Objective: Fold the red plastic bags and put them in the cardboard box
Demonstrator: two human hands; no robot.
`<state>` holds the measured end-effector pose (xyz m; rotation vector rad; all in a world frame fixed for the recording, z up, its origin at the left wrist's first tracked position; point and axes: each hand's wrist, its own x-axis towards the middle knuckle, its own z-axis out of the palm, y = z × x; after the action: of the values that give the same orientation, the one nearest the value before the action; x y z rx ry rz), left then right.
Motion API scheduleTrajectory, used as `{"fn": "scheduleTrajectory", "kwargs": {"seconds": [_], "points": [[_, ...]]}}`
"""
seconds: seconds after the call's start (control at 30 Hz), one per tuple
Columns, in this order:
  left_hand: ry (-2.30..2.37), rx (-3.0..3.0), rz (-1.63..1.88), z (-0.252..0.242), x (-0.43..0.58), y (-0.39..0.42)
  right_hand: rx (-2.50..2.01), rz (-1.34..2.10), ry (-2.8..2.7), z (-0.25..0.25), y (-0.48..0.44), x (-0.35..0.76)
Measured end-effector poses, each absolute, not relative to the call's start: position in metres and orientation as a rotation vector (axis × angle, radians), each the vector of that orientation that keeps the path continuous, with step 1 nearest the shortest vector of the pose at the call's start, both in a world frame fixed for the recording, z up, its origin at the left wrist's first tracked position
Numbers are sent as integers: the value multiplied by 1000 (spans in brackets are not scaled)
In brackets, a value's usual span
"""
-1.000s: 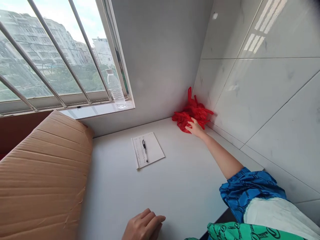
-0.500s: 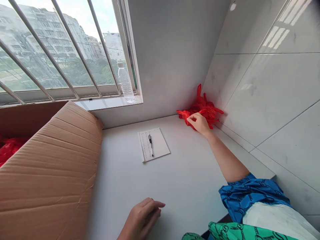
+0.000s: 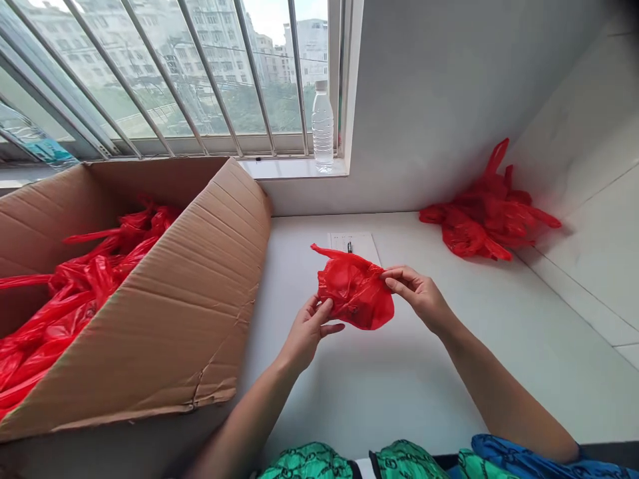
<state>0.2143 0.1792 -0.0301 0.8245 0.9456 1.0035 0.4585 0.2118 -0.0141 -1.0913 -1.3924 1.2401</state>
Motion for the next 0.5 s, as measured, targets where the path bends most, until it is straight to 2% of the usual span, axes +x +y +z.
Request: {"fn": "scheduleTrajectory", "kwargs": {"seconds": [0.2,0.5], "points": [[984,752,982,-42,208,182,-1128,1359,-1270,-38,210,463],[1018,917,881,-46,207,179,-1217,1194,-1312,-51,209,457]]}}
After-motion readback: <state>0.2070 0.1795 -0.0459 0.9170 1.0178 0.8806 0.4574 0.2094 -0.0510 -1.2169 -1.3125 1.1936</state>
